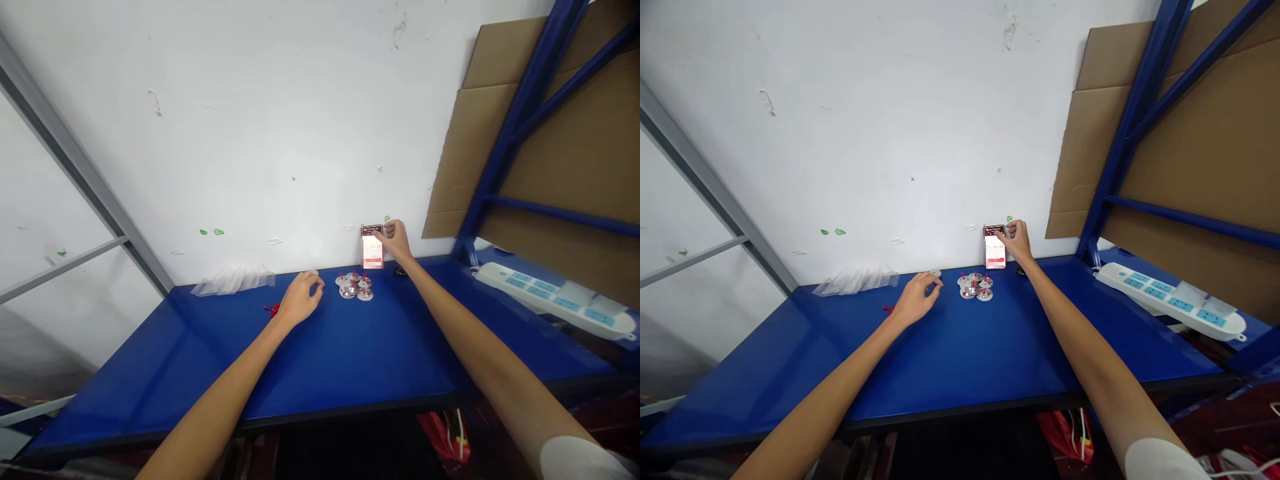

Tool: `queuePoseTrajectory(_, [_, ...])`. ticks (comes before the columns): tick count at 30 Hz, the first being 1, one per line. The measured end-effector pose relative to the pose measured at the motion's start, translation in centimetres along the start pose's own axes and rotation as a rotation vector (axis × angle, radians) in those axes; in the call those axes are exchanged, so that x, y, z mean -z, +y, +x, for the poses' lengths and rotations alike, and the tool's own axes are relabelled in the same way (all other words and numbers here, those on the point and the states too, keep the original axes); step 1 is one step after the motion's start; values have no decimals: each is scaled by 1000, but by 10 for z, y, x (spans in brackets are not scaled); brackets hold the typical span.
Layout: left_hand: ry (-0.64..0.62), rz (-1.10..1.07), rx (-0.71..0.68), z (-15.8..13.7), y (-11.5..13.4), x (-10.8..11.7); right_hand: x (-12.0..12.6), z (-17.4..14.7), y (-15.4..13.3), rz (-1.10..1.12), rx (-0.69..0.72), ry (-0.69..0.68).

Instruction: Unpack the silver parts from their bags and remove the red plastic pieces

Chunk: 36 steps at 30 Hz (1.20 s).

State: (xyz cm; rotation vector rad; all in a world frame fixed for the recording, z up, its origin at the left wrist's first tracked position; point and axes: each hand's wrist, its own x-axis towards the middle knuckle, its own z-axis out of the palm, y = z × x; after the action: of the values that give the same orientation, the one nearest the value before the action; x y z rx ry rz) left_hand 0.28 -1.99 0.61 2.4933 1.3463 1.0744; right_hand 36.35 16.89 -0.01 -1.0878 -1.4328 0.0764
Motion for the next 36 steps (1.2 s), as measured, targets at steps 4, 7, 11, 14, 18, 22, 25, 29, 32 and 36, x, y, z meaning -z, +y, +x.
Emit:
queuePoseTrajectory(4, [7, -6, -7, 0, 0, 1, -2, 0, 1, -18, -17, 5])
queuePoseTrajectory(7, [8, -8, -6, 0, 0, 2, -1, 0, 1, -1, -23, -3])
queuePoseTrajectory(11, [12, -4, -12, 0, 1, 4, 0, 1, 0, 48, -21, -2])
queuePoseTrajectory(14, [5, 1, -11, 0, 3, 6, 1, 0, 1, 54, -20, -6])
queuePoseTrajectory(18, [-3, -5, -15, 0, 6, 7, 4, -2, 2, 36, 20, -57])
queuePoseTrajectory(22, [3, -4, -22, 0, 5, 4, 10, 2, -4, 82, -58, -87])
queuePoseTrajectory(25, [23, 17, -29, 1, 1, 6, 16, 7, -19, 123, -181, -51])
queuePoseTrajectory(29, [72, 116, -2, 7, -11, 19, 24, 0, -54, 64, -97, 30])
queuePoseTrajectory(32, [114, 184, 96, 12, -27, 37, 28, -22, -87, 46, 45, -115])
queuePoseTrajectory(36, [55, 222, 277, 14, -54, 61, 29, -55, -123, -139, 296, -318])
